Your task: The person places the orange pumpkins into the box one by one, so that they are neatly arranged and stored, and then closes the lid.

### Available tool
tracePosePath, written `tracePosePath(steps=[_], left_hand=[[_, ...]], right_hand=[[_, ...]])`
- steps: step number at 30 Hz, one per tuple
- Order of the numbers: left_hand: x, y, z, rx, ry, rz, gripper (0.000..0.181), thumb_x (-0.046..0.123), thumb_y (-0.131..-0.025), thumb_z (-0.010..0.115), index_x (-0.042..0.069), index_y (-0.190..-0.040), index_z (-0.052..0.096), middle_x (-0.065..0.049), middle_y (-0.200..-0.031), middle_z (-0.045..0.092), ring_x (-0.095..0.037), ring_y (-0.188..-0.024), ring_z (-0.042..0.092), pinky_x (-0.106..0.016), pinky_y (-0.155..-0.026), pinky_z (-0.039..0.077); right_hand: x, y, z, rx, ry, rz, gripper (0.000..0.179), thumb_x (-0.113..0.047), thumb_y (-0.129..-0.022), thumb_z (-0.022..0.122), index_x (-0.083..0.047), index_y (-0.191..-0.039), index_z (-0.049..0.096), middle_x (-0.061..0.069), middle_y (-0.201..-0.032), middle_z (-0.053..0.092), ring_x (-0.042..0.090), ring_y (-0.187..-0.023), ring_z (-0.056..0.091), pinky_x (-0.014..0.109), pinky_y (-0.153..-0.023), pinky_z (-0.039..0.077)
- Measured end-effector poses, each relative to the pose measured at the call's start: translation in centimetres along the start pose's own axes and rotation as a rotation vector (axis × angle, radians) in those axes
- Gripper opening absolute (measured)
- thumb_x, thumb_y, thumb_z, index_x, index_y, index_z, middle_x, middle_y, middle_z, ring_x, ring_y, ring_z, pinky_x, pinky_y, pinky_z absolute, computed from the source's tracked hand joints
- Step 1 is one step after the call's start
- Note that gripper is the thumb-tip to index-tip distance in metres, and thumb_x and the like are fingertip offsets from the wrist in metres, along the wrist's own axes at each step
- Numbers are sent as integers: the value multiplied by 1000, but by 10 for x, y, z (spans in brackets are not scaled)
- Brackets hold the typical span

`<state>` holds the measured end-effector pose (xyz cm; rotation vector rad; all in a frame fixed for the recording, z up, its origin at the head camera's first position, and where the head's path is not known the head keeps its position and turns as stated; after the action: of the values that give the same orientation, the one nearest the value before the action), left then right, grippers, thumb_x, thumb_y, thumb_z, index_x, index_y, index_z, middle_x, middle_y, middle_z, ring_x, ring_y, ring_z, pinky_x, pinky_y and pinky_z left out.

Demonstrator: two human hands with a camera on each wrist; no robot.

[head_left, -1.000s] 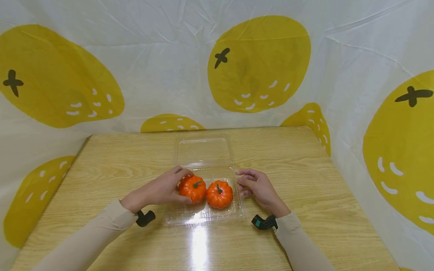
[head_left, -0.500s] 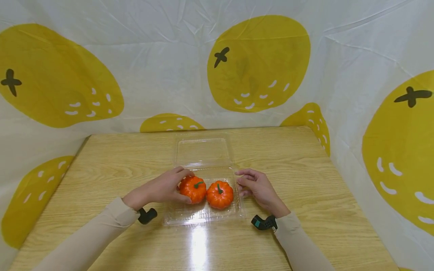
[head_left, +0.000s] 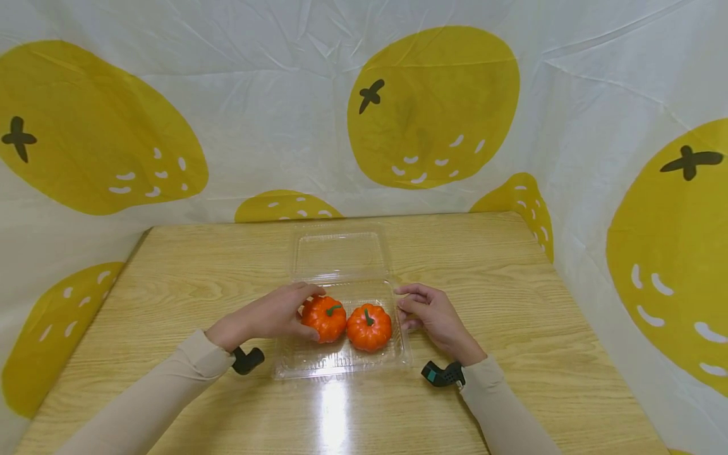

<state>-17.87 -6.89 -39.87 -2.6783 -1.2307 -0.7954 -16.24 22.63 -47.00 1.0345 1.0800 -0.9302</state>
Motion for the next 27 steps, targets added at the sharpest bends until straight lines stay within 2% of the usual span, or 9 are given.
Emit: tracePosePath(steps=[6,15,21,27], left_hand=[[0,1,-1,-12,11,-10,80,32,-79,89,-1,-143,54,-18,-137,65,-33,-120,66,-46,-101,59],[-3,3,-3,-50,121,-41,79,24,-82,86,-4,-147,50,-24,-146,58,-36,-121,67,-44,-97,62],[-7,4,-4,-30,173,-32,79,25,-84,85,-5,-147,49,-27,-145,57,-39,-124,66,-43,-95,63],[-6,12,-12,15,195,-16,74,23,-87,83,-5,-147,49,-28,-144,58,-41,-126,64,-47,-98,62]], right_hand=[[0,0,0,-1,4,2,43,-6,-101,62,14,-137,49,-3,-84,69,9,-71,66,25,-63,63],[0,0,-1,0,10,1,43,-7,-101,63,13,-137,50,1,-87,70,10,-72,66,25,-64,64],[0,0,-1,2,4,4,43,-7,-101,62,14,-137,50,2,-87,70,10,-71,66,26,-64,64],[1,0,-1,4,0,8,44,-6,-101,63,14,-137,49,1,-86,70,10,-70,66,25,-64,64]])
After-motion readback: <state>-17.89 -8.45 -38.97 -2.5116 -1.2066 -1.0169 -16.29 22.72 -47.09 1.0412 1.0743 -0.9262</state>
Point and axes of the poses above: each hand's wrist, its own y-axis away from the middle knuckle, its own z-axis out of the palm, x = y × z, the point moved 4 cm from there along -y, towards the middle knuckle
